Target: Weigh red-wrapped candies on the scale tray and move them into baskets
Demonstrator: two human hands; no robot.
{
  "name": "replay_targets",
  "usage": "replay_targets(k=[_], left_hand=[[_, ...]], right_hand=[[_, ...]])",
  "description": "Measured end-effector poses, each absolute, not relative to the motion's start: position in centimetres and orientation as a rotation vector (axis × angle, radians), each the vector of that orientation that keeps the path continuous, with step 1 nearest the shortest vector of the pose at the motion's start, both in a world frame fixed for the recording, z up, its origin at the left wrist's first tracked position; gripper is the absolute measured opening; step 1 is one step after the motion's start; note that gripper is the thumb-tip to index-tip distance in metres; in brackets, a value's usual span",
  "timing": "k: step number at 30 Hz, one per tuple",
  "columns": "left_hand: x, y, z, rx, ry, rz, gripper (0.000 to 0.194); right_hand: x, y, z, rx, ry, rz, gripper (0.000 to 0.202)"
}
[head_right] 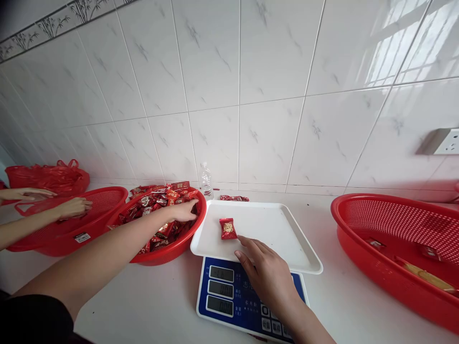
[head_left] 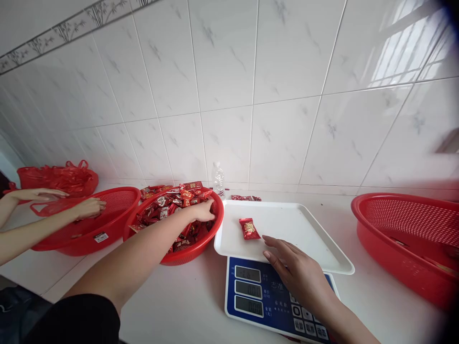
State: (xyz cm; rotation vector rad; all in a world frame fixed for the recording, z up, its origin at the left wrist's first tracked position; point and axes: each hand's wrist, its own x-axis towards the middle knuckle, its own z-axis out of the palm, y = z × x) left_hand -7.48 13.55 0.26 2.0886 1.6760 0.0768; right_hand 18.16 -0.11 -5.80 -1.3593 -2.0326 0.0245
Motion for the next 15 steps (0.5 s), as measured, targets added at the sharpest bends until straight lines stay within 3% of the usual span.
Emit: replay_targets(k=[5,7,12,15], left_hand=[[-7.6,14.8,-1.6,2.104,1.736,-0.084,0.081],[-7.9,15.0,-1.9,2.117,1.721,-0.117,0.078],[-8.6,14.9,-2.5,2.185,1.639,-0.104,0.031],[-8.8,14.8,-3.1,2.184,1.626,-0.083,0.019]], right_hand=[[18.2,-0.1,-5.8,-1.335,-2.049,0.000,0.034],[18.2,-0.1,-5.9,-1.335,-2.047,-0.003,0.034],[18.1,0.0,-5.9,-1.334,-2.042,0.008,0.034],[18.1,0.0,-5.8,-1.348,-2.045,0.010,0.034]])
